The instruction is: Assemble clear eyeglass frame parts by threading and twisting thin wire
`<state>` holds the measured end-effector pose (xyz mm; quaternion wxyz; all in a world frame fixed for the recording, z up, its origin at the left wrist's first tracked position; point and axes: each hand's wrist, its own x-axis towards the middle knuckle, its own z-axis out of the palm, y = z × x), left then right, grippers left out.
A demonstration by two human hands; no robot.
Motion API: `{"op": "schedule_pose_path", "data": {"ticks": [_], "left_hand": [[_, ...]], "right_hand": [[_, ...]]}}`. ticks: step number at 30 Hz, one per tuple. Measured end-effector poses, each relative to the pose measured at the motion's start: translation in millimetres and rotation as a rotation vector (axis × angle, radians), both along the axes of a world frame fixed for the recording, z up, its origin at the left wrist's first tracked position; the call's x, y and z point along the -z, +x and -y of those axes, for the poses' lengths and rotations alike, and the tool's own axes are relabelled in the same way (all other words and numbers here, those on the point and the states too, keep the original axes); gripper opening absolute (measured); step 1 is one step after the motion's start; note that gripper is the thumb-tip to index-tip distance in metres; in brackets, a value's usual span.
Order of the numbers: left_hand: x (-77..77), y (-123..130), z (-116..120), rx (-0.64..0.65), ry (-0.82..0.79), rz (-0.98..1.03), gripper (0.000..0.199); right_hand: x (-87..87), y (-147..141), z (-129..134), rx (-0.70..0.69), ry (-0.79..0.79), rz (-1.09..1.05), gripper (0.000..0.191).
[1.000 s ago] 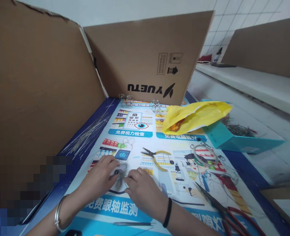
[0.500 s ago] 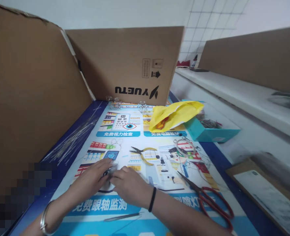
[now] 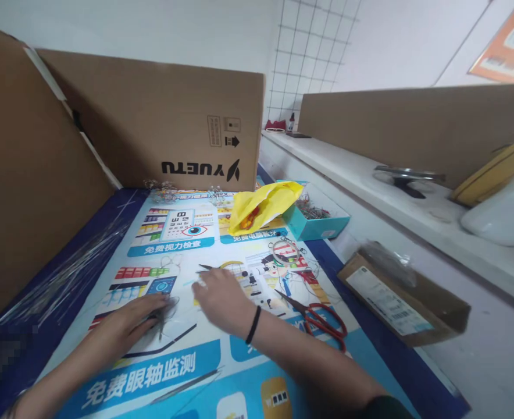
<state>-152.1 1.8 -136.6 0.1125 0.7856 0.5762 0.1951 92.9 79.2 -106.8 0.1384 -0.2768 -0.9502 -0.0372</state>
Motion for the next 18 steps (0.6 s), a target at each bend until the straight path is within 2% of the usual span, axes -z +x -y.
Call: {"op": "schedule_pose_path", "data": {"ticks": [2,3,4,8,13,18], "left_hand": [[-4.2,0.5,-0.2,0.001,-0.028,0.011,0.033],[-5.9,0.0,-0.3,-0.008,-0.039,0.024,0.032],[-7.4,-1.0,-0.3,-0.013,-0.051,0.042,0.032],[-11.7,-7.8,1.6,-0.009,-0.111,0.104,0.028],[-18.1,-9.5,4.6,-0.036,-0.160,0.167,0.023],[-19.7,-2.2,2.2,-0.111,-0.048,0.144,0.017]], "right_hand": [[-1.7,7.1,-13.0,0.203,0.007,0.029,0.048],[-0.1,9.7,-19.2,0.266,-0.004,0.064,0.054],[2.8,11.4,-24.4,0.284,-0.027,0.109,0.052],[14.5,11.0,-33.1,0.269,-0.006,0.173,0.037],[15.6,6.1,-28.9,0.263,0.074,0.164,0.028],[15.6,1.5,-24.9,0.249,0.066,0.162,0.016]]}}
